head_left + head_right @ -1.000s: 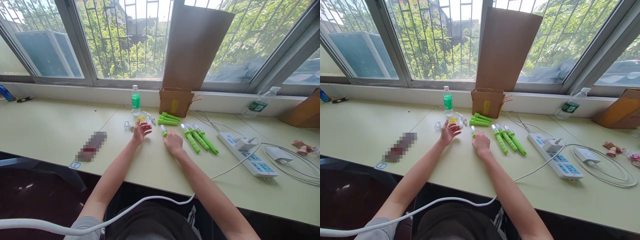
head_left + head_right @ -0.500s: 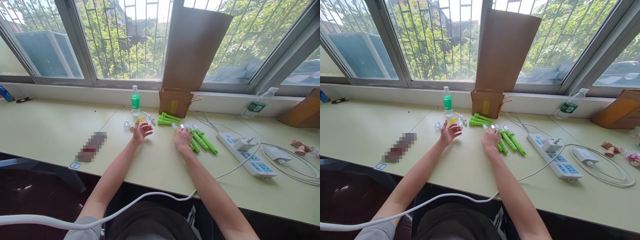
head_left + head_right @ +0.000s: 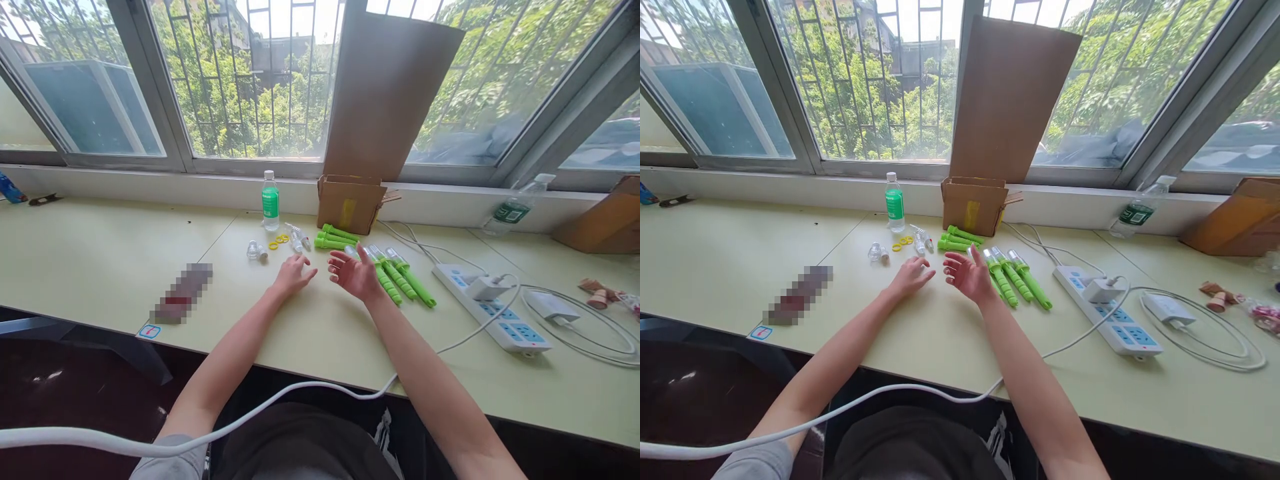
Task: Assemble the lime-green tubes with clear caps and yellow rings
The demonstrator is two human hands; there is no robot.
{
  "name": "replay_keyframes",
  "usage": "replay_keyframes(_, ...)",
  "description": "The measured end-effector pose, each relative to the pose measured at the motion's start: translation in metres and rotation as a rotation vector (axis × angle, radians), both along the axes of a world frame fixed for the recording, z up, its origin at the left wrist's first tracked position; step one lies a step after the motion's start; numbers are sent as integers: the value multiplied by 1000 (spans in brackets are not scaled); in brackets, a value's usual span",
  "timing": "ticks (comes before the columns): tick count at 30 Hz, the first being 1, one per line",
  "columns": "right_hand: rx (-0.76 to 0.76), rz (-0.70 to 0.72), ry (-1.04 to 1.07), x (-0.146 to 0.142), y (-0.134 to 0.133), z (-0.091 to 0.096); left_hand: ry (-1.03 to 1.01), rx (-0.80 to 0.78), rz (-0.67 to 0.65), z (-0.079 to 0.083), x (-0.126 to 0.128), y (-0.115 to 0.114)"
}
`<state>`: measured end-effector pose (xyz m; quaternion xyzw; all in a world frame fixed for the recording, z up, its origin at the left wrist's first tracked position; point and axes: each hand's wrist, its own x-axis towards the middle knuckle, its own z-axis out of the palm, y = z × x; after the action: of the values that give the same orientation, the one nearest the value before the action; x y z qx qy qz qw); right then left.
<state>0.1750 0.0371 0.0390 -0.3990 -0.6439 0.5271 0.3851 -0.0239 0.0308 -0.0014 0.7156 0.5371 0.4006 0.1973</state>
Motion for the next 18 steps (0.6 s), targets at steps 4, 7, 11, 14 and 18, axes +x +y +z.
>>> replay_keyframes(4,91,-107,-186,7,-6,8,203,-70,20,-4,-3,2)
replay_keyframes(7,114,-152,-274,6,-8,10,255,-96,15,-5,-4,3)
replay_keyframes(11,84,-109,-255,5,-9,11,325,-114,11,-5,-3,3)
replay_keyframes(14,77,-87,-231,5,-7,11,361,-116,10,-6,-3,3)
replay_keyframes(18,89,-101,-207,2,2,1,394,-130,11,-7,-3,3)
